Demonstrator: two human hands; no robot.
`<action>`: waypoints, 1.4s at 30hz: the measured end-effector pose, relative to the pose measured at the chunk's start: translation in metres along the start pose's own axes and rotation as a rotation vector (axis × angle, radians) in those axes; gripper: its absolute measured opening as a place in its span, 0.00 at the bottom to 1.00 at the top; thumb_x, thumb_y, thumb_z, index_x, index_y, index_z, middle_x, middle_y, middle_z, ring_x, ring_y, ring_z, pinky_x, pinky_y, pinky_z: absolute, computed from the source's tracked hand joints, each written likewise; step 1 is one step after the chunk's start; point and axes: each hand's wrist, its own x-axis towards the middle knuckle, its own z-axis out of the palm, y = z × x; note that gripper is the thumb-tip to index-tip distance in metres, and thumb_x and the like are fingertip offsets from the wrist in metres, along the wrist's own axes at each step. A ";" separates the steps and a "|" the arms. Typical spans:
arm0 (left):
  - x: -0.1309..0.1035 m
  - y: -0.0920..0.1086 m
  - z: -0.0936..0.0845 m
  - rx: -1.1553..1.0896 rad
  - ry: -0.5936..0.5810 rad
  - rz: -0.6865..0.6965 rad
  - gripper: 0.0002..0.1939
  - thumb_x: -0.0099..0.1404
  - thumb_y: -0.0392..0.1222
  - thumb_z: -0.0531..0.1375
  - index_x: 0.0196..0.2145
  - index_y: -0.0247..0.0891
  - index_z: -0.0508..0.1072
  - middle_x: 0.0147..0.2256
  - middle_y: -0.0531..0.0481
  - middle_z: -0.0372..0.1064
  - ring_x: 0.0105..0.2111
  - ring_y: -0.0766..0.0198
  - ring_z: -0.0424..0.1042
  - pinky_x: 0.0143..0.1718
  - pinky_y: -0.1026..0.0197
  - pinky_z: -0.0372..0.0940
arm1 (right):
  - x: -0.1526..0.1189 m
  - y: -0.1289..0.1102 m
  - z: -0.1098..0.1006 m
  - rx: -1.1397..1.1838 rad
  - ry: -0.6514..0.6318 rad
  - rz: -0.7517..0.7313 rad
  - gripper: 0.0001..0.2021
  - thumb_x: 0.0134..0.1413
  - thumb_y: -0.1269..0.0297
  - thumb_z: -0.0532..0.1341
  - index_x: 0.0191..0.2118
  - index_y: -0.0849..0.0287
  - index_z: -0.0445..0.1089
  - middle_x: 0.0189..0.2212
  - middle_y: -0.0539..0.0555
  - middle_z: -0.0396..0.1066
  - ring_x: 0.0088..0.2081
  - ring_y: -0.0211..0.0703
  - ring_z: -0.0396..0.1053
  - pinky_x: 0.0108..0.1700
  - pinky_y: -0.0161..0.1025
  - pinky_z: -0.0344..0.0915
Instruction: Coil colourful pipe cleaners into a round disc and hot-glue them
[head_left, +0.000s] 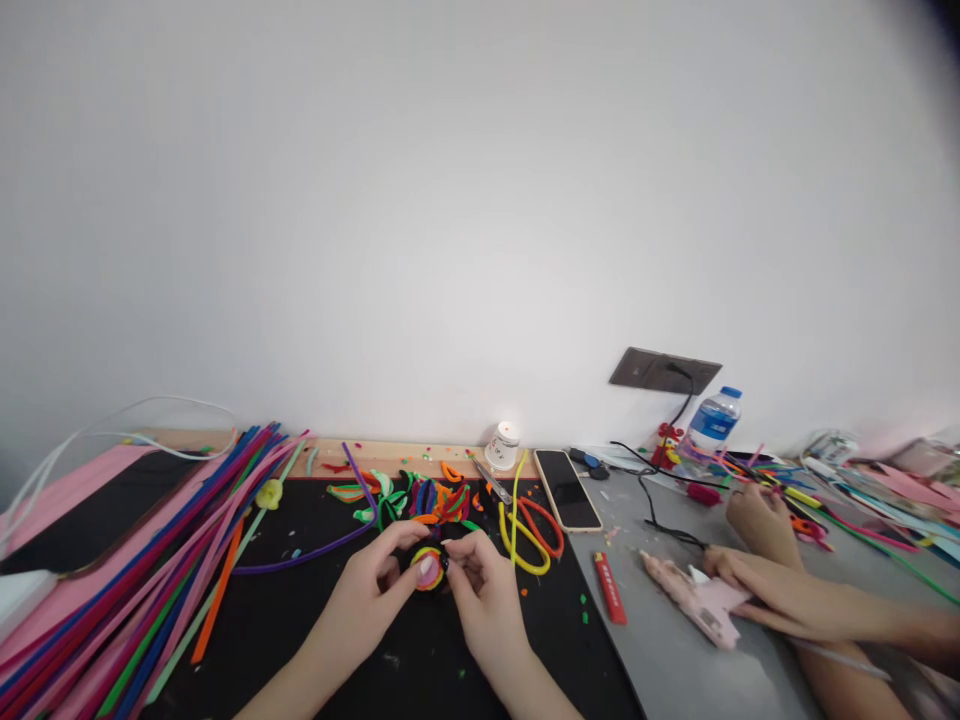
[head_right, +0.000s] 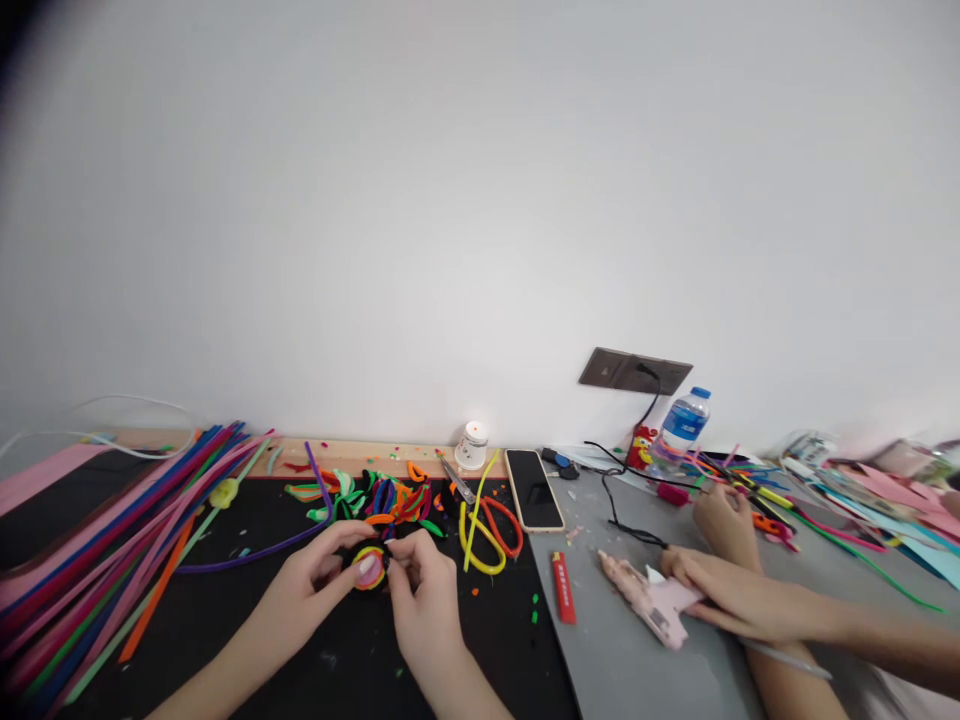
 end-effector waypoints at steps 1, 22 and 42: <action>0.000 -0.002 0.000 -0.001 0.001 -0.002 0.13 0.59 0.42 0.57 0.43 0.41 0.68 0.37 0.50 0.72 0.20 0.67 0.66 0.23 0.65 0.61 | 0.000 0.000 0.000 0.001 -0.002 0.006 0.02 0.52 0.70 0.56 0.33 0.58 0.65 0.27 0.51 0.68 0.27 0.40 0.68 0.29 0.34 0.64; 0.000 0.006 -0.003 0.165 0.024 0.041 0.08 0.59 0.41 0.56 0.35 0.37 0.72 0.25 0.54 0.67 0.20 0.66 0.57 0.22 0.65 0.55 | 0.001 -0.004 0.001 0.116 -0.062 0.092 0.05 0.51 0.70 0.58 0.36 0.58 0.66 0.29 0.53 0.71 0.30 0.44 0.71 0.31 0.38 0.67; -0.004 0.013 -0.004 0.293 -0.024 0.148 0.07 0.61 0.38 0.56 0.34 0.39 0.74 0.29 0.51 0.70 0.22 0.65 0.63 0.25 0.65 0.59 | 0.012 -0.006 -0.007 0.469 -0.037 0.298 0.06 0.40 0.65 0.68 0.23 0.63 0.73 0.34 0.53 0.66 0.24 0.32 0.61 0.22 0.29 0.59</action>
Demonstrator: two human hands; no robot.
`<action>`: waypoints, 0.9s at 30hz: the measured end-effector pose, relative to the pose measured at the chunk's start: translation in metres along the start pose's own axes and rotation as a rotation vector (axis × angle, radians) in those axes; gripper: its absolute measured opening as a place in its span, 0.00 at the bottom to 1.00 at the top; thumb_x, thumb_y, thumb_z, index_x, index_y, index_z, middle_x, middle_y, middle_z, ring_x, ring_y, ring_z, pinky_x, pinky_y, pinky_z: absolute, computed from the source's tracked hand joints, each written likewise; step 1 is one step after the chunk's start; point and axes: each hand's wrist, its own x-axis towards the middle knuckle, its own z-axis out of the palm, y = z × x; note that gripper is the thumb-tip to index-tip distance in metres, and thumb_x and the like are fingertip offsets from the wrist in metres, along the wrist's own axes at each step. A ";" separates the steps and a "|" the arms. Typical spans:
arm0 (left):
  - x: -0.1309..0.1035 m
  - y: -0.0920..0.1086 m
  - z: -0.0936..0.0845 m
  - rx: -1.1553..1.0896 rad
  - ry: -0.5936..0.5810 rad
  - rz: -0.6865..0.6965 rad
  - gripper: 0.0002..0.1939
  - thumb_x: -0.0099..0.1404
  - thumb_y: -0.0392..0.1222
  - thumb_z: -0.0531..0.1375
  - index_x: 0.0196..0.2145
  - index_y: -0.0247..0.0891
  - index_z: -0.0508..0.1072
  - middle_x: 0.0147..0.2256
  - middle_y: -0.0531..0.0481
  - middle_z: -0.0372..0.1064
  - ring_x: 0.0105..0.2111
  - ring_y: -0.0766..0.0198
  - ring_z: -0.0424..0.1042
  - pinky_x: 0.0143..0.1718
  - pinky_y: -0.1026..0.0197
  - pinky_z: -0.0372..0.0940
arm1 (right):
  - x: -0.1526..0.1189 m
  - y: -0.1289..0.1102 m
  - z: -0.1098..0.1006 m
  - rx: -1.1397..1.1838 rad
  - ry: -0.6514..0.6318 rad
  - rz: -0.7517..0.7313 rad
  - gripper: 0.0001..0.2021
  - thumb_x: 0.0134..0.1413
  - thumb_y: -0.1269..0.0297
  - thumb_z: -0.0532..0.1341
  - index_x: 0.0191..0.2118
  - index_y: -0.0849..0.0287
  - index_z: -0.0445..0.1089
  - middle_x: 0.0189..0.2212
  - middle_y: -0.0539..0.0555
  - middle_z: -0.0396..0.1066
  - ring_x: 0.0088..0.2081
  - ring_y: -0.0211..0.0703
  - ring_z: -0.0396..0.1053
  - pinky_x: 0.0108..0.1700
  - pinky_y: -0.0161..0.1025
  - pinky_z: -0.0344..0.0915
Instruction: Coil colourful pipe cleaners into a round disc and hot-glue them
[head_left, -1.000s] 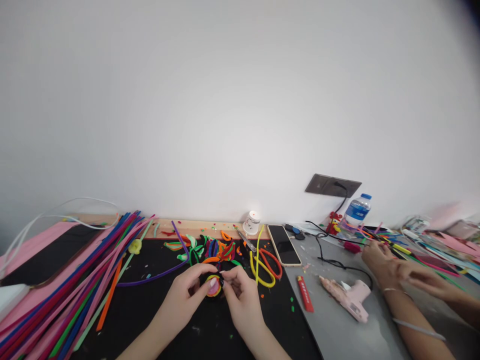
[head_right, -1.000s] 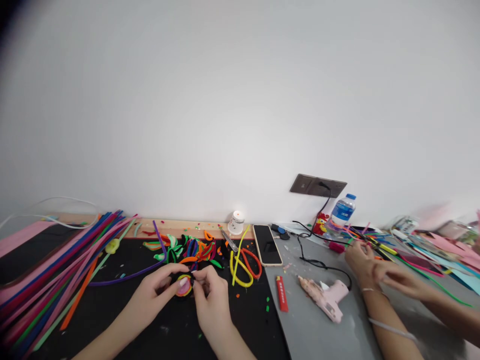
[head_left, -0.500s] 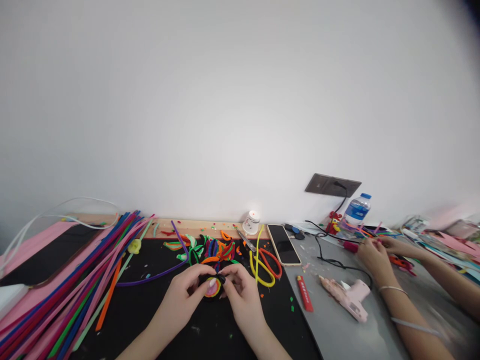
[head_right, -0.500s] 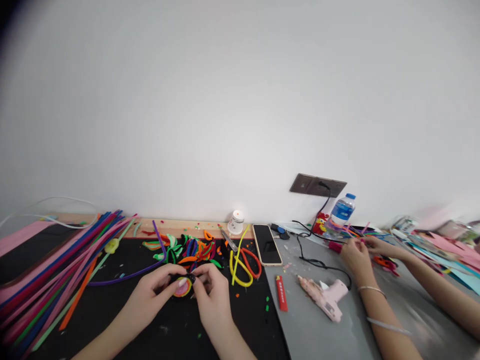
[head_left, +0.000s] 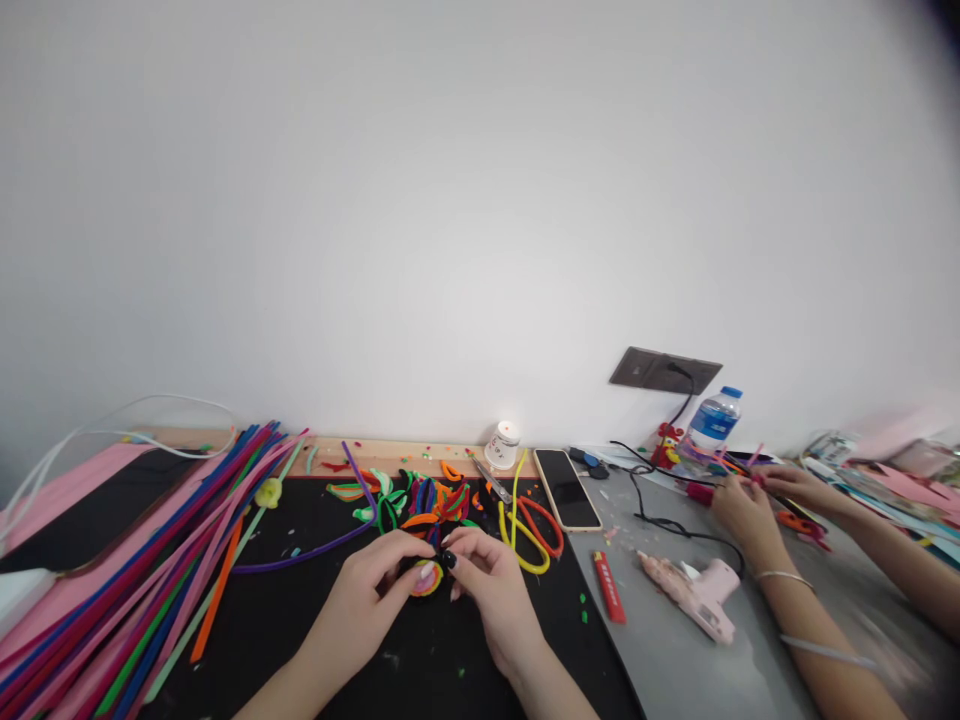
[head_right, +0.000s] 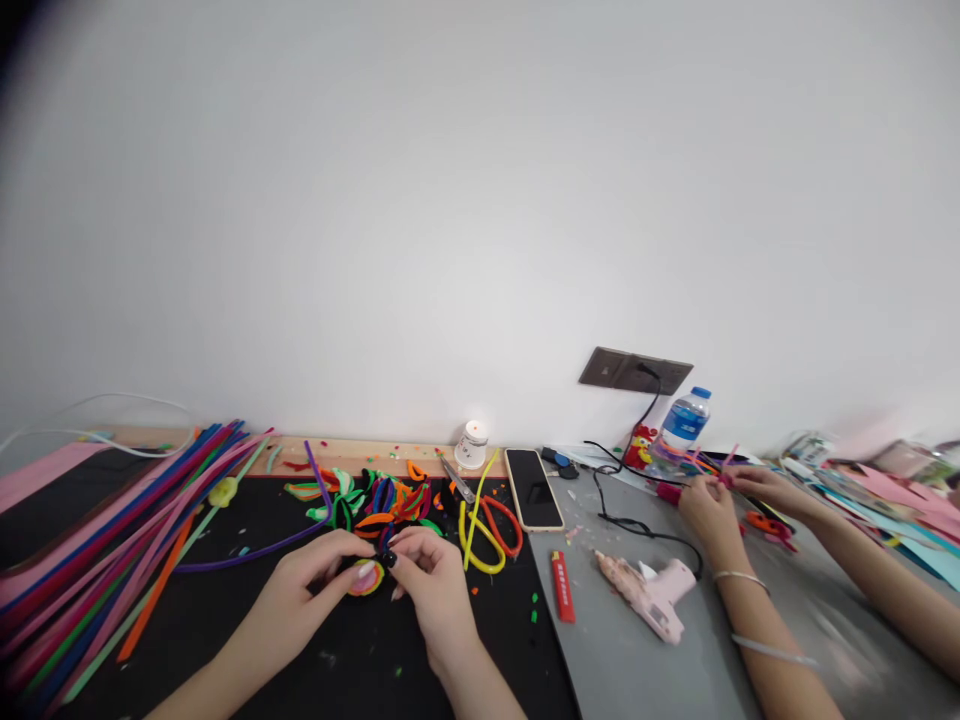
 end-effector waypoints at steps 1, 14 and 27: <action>0.000 0.001 0.000 0.004 0.001 0.014 0.07 0.61 0.38 0.56 0.33 0.39 0.74 0.29 0.51 0.71 0.23 0.65 0.64 0.25 0.65 0.60 | 0.000 -0.001 0.000 0.006 0.002 0.014 0.06 0.39 0.65 0.68 0.23 0.63 0.73 0.34 0.53 0.66 0.24 0.31 0.61 0.22 0.29 0.59; -0.001 0.005 -0.002 0.031 0.003 0.066 0.08 0.62 0.36 0.55 0.33 0.41 0.74 0.31 0.50 0.72 0.27 0.63 0.69 0.27 0.64 0.62 | -0.001 -0.006 -0.003 0.028 0.014 0.082 0.08 0.35 0.64 0.69 0.22 0.63 0.74 0.35 0.54 0.67 0.23 0.30 0.59 0.22 0.30 0.55; -0.001 0.005 -0.002 0.007 -0.020 0.084 0.08 0.63 0.36 0.54 0.34 0.42 0.74 0.33 0.50 0.73 0.31 0.61 0.72 0.34 0.63 0.65 | -0.002 -0.013 -0.006 -0.136 -0.074 0.093 0.14 0.43 0.56 0.65 0.20 0.63 0.67 0.35 0.52 0.64 0.19 0.27 0.48 0.18 0.30 0.42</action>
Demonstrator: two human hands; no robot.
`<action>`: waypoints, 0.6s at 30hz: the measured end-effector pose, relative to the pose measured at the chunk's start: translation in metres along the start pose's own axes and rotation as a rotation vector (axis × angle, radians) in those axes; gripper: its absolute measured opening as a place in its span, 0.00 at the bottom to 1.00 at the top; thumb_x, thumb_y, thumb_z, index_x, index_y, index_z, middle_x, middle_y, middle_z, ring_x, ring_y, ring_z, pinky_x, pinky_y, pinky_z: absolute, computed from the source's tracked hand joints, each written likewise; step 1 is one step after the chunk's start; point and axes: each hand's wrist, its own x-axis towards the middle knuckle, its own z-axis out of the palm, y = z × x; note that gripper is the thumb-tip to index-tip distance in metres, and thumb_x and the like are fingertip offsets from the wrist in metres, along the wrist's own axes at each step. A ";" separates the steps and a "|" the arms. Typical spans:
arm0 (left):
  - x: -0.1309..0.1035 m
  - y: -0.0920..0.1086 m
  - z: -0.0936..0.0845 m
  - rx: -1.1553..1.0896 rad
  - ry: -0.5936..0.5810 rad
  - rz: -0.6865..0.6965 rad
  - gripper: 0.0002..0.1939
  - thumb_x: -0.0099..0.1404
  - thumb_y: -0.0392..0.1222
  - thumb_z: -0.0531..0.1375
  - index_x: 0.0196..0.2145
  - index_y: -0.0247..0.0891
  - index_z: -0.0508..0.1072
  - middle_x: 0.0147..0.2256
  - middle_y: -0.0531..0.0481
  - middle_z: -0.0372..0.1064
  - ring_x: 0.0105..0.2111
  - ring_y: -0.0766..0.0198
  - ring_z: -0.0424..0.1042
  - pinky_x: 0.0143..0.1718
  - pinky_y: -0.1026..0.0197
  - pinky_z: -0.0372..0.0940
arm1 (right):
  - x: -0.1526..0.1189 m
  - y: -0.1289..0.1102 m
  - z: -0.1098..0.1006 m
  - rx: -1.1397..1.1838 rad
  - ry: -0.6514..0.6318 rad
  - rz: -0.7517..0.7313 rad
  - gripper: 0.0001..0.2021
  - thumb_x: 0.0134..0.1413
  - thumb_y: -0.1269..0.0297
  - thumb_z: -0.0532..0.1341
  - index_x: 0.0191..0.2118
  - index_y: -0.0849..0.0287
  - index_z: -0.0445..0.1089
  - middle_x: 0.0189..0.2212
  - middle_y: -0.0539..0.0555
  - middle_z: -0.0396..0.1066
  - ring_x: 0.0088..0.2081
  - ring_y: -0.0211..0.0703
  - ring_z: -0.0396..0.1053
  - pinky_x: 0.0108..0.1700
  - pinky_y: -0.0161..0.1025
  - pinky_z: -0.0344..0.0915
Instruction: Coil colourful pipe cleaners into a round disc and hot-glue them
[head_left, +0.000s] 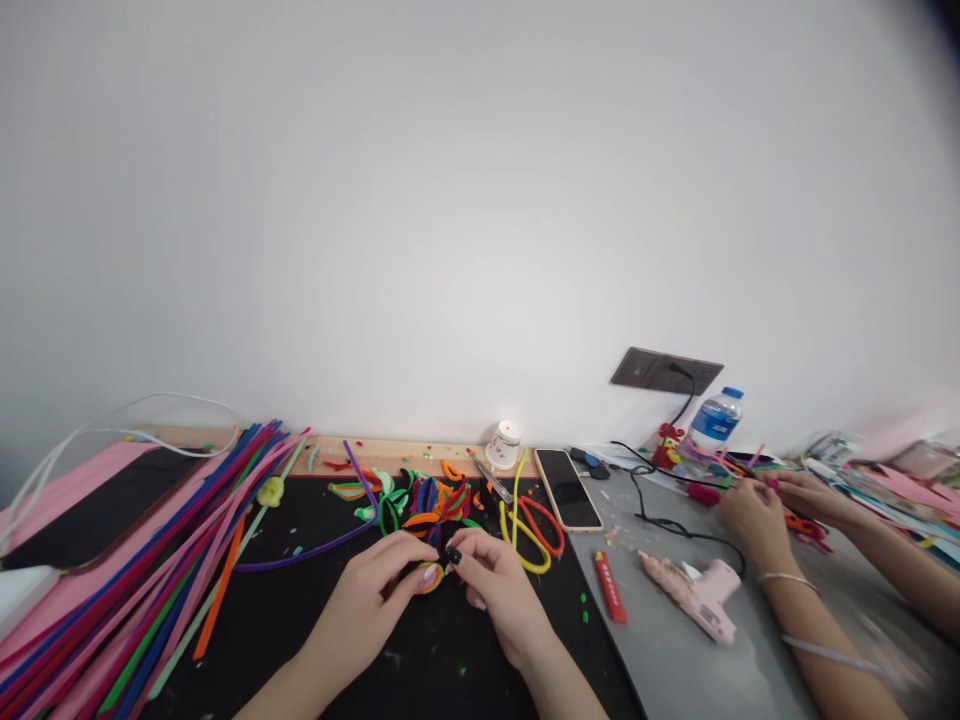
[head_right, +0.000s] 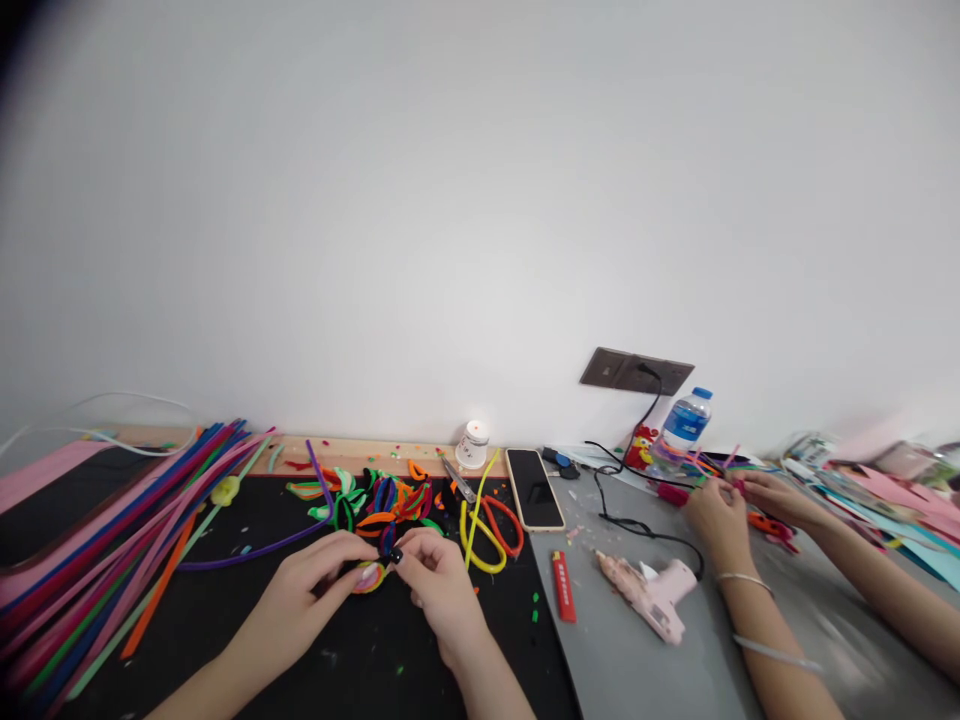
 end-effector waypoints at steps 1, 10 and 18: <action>0.000 0.000 0.000 -0.006 0.001 0.003 0.08 0.63 0.36 0.54 0.34 0.42 0.74 0.33 0.50 0.73 0.32 0.61 0.72 0.34 0.63 0.65 | 0.000 0.000 0.000 -0.019 -0.003 -0.005 0.15 0.44 0.56 0.64 0.21 0.62 0.66 0.34 0.51 0.63 0.19 0.27 0.47 0.18 0.30 0.41; 0.001 -0.002 0.002 -0.018 -0.030 0.033 0.09 0.63 0.34 0.54 0.34 0.42 0.73 0.33 0.50 0.72 0.33 0.62 0.72 0.35 0.65 0.66 | -0.003 0.001 0.005 -0.442 0.031 -0.353 0.09 0.55 0.65 0.56 0.25 0.57 0.59 0.29 0.49 0.58 0.32 0.39 0.58 0.34 0.36 0.57; 0.000 -0.006 0.004 0.042 -0.073 0.044 0.11 0.64 0.33 0.52 0.36 0.43 0.73 0.36 0.49 0.72 0.36 0.61 0.72 0.39 0.63 0.65 | -0.007 0.008 0.009 -0.556 0.031 -0.397 0.07 0.57 0.71 0.50 0.29 0.56 0.58 0.32 0.51 0.56 0.35 0.41 0.59 0.39 0.37 0.59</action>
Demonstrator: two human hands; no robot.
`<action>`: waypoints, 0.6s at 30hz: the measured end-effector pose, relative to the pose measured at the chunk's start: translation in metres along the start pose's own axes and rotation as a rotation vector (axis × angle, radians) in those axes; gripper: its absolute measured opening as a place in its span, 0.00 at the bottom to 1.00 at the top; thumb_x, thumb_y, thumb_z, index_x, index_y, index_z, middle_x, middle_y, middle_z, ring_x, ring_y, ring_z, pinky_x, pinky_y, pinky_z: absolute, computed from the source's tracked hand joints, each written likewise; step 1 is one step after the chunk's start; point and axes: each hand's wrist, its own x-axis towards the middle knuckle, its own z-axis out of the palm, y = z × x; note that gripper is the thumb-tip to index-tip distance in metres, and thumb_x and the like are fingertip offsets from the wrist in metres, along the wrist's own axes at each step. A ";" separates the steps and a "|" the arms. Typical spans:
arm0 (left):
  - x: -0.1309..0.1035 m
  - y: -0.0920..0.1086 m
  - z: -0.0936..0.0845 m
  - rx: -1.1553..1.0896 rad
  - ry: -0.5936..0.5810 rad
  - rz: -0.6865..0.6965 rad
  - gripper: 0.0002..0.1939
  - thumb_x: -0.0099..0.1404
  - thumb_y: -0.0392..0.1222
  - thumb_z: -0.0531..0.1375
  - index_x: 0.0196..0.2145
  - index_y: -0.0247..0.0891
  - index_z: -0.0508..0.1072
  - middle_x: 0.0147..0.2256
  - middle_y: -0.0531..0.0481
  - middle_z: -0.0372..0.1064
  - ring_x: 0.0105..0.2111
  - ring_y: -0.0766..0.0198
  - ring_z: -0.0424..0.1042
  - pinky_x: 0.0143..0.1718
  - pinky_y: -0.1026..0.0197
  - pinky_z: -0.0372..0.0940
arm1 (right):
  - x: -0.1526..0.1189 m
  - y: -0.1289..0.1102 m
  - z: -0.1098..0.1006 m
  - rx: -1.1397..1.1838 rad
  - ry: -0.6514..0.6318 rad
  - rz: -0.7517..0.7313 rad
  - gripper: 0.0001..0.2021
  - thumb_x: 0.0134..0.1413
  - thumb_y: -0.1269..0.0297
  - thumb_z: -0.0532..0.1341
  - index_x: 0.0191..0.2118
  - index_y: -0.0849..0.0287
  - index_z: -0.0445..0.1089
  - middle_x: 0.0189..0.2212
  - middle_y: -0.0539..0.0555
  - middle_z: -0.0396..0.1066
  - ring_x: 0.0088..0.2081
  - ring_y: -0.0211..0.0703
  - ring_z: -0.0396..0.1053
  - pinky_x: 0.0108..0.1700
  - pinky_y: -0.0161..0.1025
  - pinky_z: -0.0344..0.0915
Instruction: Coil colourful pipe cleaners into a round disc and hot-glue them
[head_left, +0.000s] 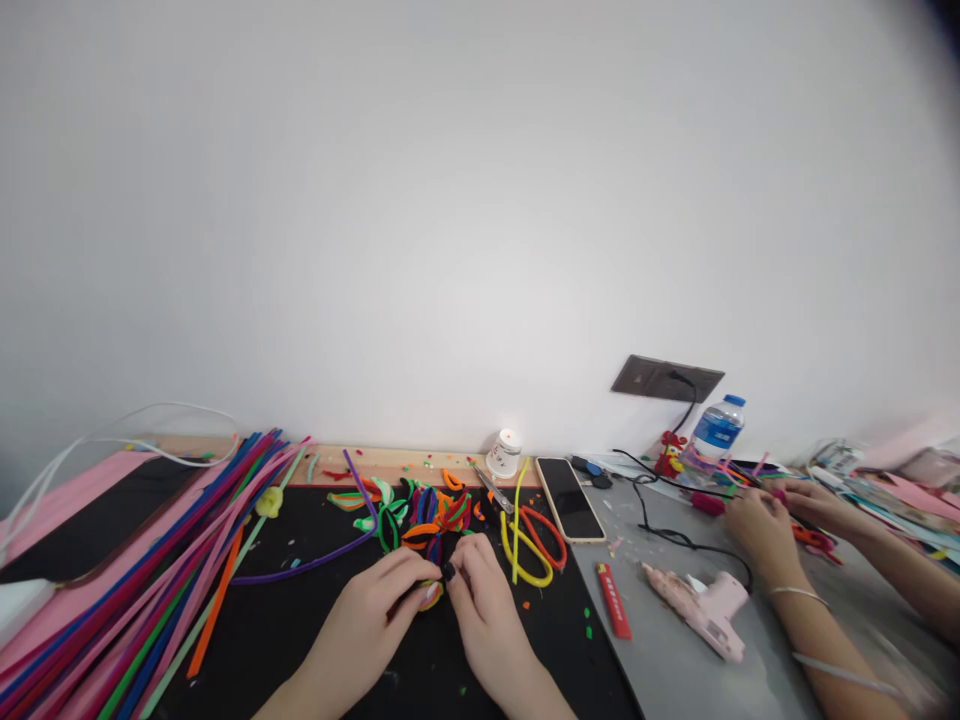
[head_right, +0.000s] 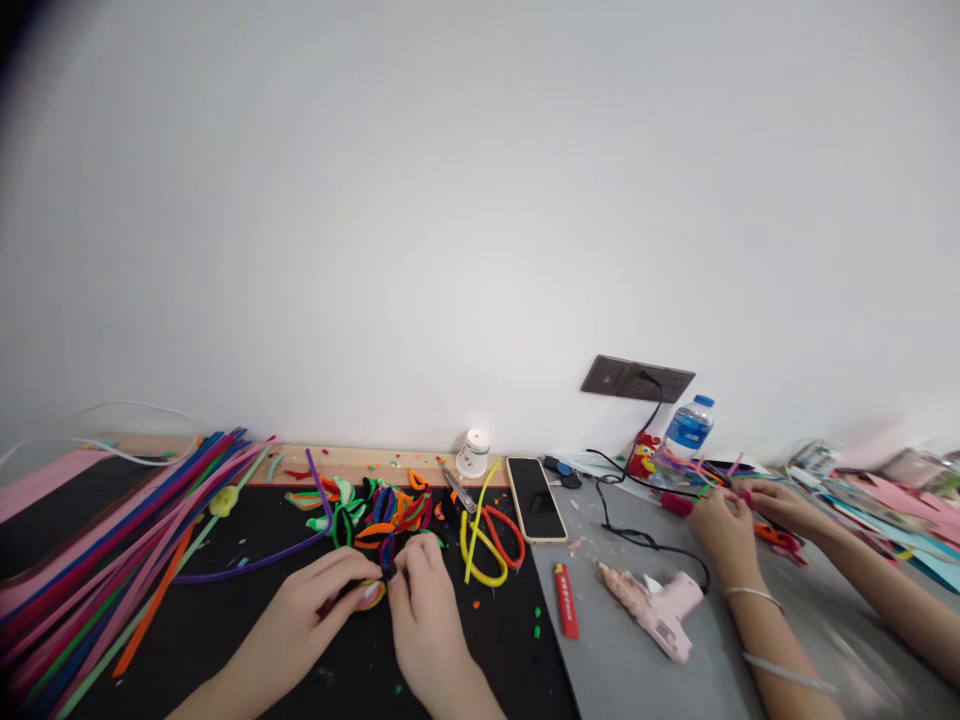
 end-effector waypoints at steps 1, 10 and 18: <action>0.000 0.000 0.000 0.005 -0.004 -0.001 0.12 0.64 0.33 0.52 0.36 0.44 0.73 0.35 0.49 0.72 0.36 0.61 0.72 0.39 0.63 0.65 | 0.000 0.000 0.000 0.005 0.001 0.001 0.07 0.57 0.71 0.50 0.29 0.56 0.58 0.32 0.51 0.56 0.35 0.41 0.59 0.39 0.37 0.59; 0.000 0.001 0.002 -0.059 0.034 -0.019 0.09 0.63 0.34 0.54 0.36 0.42 0.73 0.34 0.49 0.72 0.34 0.61 0.72 0.37 0.64 0.66 | 0.005 0.001 0.001 0.334 0.067 0.127 0.11 0.53 0.60 0.57 0.23 0.57 0.60 0.31 0.50 0.56 0.28 0.37 0.55 0.27 0.33 0.55; -0.001 0.003 0.002 -0.038 0.081 0.035 0.09 0.63 0.34 0.54 0.34 0.42 0.74 0.33 0.49 0.72 0.33 0.62 0.72 0.36 0.65 0.66 | 0.005 0.005 0.003 0.617 0.031 0.335 0.13 0.47 0.61 0.62 0.22 0.60 0.60 0.28 0.47 0.53 0.20 0.28 0.44 0.19 0.30 0.39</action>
